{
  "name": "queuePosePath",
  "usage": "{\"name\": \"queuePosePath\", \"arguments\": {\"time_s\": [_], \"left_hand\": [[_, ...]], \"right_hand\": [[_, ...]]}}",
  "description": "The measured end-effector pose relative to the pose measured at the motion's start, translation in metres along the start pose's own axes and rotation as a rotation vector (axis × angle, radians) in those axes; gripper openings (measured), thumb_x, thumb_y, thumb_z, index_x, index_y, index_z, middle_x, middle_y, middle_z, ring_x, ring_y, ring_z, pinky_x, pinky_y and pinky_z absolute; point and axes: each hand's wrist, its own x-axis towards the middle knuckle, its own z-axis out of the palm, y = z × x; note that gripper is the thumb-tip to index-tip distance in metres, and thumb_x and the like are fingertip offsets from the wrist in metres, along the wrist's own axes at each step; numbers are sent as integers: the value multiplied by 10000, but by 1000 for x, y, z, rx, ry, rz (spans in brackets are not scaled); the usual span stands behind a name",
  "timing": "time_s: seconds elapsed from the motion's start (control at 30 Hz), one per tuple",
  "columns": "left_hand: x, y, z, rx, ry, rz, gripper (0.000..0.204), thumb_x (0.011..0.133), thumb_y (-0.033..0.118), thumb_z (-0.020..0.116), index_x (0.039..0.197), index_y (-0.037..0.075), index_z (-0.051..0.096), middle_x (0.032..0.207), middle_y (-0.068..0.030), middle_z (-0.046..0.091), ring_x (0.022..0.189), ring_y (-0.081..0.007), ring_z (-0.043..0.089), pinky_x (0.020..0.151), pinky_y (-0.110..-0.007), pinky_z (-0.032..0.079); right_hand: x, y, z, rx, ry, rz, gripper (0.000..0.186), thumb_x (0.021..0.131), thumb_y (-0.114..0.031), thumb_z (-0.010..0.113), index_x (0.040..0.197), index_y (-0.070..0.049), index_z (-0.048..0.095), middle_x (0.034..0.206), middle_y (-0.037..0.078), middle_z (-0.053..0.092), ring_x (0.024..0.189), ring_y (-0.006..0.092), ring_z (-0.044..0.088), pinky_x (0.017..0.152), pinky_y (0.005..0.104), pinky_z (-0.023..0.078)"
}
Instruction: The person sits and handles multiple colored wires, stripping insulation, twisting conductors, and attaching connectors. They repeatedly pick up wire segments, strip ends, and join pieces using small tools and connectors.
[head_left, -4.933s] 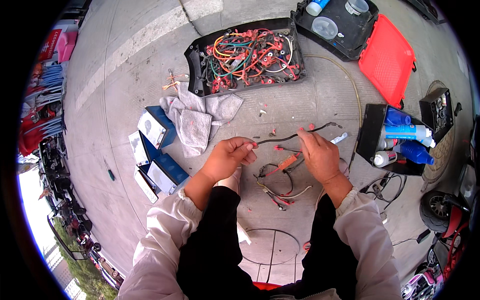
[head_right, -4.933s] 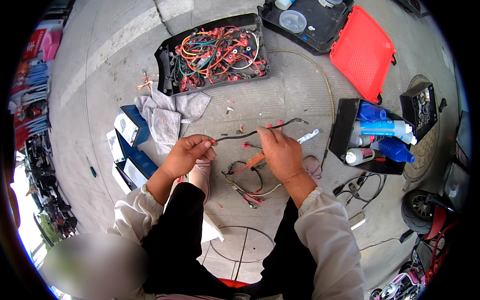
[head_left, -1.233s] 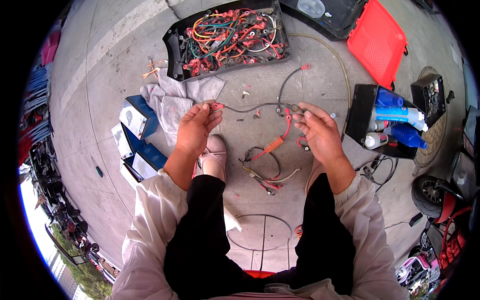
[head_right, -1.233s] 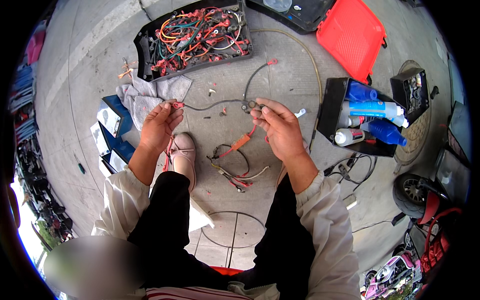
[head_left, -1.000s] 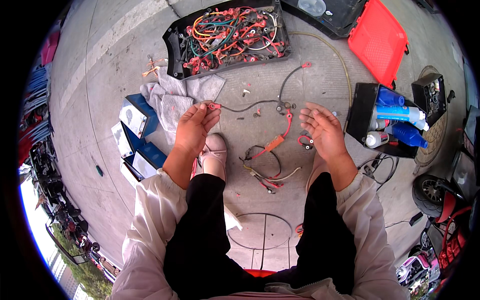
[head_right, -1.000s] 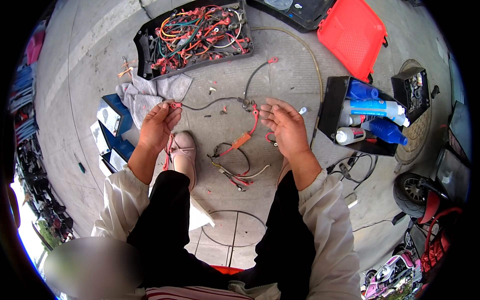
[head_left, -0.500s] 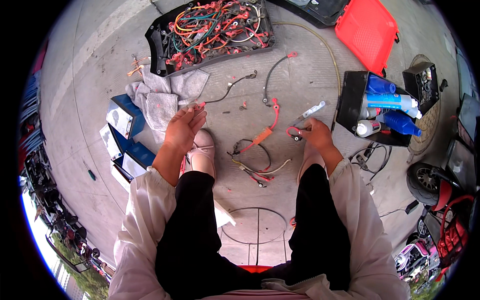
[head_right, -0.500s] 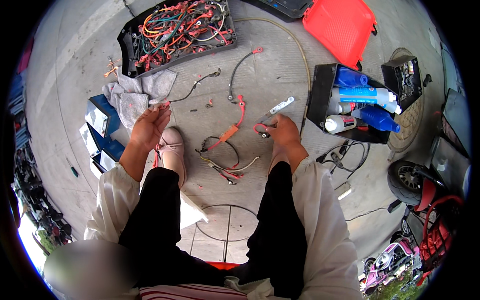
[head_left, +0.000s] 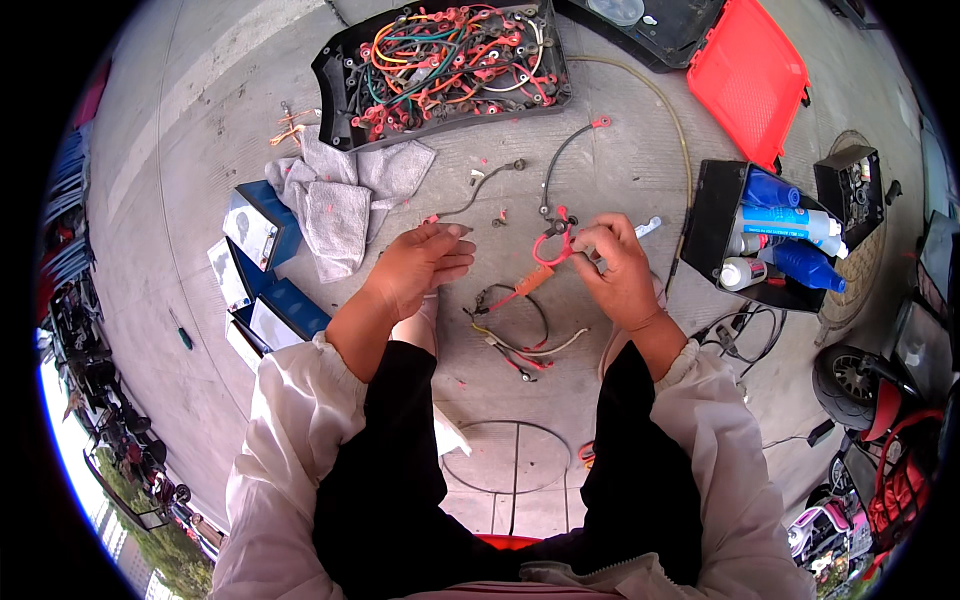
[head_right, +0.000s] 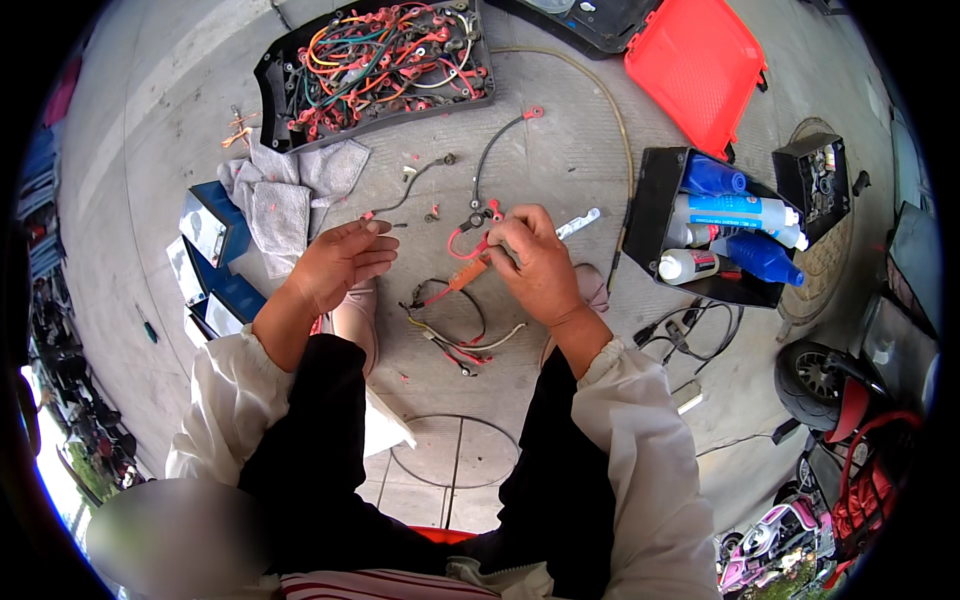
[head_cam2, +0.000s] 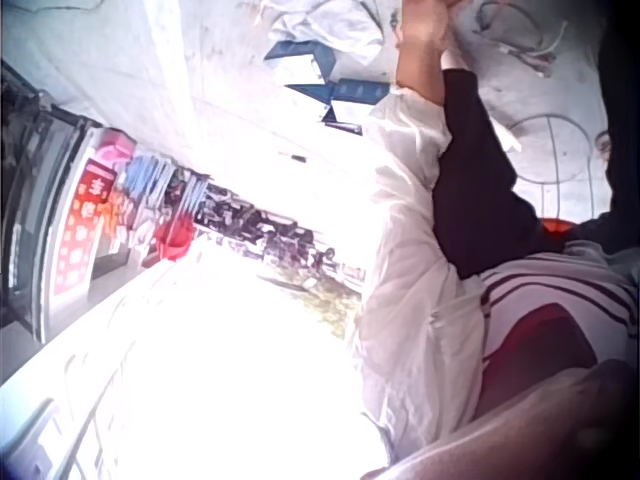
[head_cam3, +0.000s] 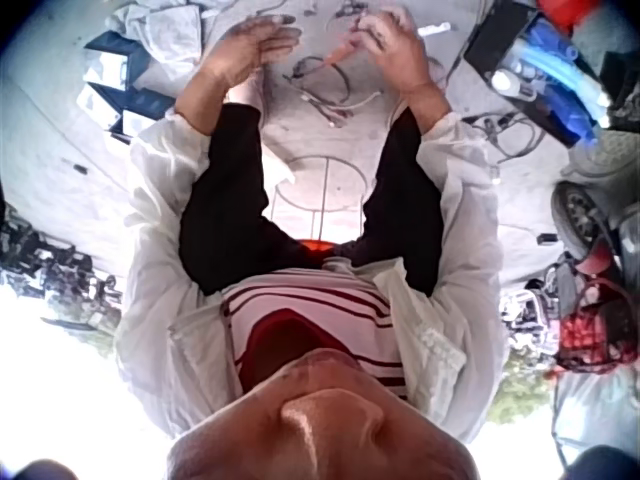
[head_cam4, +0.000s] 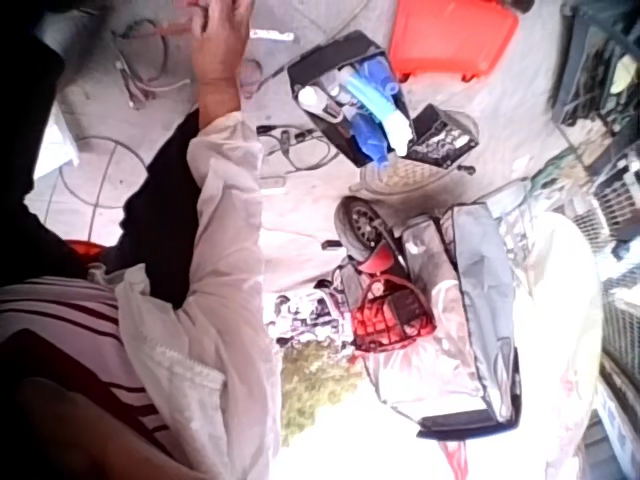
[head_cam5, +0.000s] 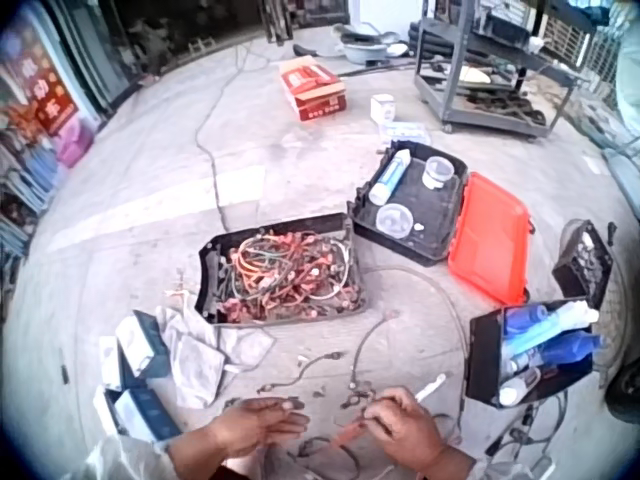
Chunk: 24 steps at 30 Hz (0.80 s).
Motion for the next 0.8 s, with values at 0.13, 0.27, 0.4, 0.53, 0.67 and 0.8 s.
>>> {"name": "queuePosePath", "arguments": {"time_s": [0.13, 0.27, 0.4, 0.53, 0.67, 0.8], "left_hand": [[-18, 16, 41, 49, -288, 7, 361, 985, 245, 543, 1256, 6, 552, 1083, -113, 650, 970, -182, 654, 868, -298, 537], [-16, 18, 42, 27, -248, 78, 269, 955, 157, 590, 1165, -10, 613, 1035, -101, 675, 893, -176, 672, 818, -278, 549], [-15, 14, 37, 43, -150, 128, 238, 946, 138, 598, 1145, 11, 631, 1065, -87, 678, 894, -172, 675, 805, -276, 553], [-13, 14, 37, 29, -102, 127, 216, 955, 115, 576, 1142, 21, 628, 1090, -79, 675, 912, -180, 677, 794, -285, 565], [-9, 22, 40, 55, -63, 140, 213, 965, 111, 557, 1146, 16, 618, 1110, -96, 666, 940, -197, 675, 806, -298, 568], [-3, 54, 46, -84, -48, 354, 276, 981, 134, 532, 1220, 4, 574, 1132, -125, 654, 988, -215, 663, 842, -310, 558]], "right_hand": [[16, -32, 2, -58, -10, -181, 196, 777, -30, 721, 914, -91, 594, 995, 82, 542, 831, 276, 627, 684, 356, 517], [16, -37, 6, -25, 12, -230, 288, 776, -7, 713, 1014, -78, 568, 1052, 95, 541, 795, 241, 628, 672, 328, 521], [14, -32, 8, 276, 152, 15, 412, 788, 40, 672, 1158, -54, 516, 1132, 117, 519, 790, 170, 621, 675, 279, 509], [12, -14, 5, 210, 155, 101, 384, 821, 49, 612, 1182, -26, 503, 1142, 125, 506, 755, 143, 586, 656, 261, 479], [6, -3, 3, 182, 168, 168, 334, 845, 25, 591, 1166, -25, 513, 1117, 115, 511, 733, 139, 573, 647, 267, 473], [3, 13, 5, 153, 177, 284, 288, 856, 0, 582, 1139, -28, 535, 1085, 116, 517, 735, 159, 581, 656, 289, 476]]}}
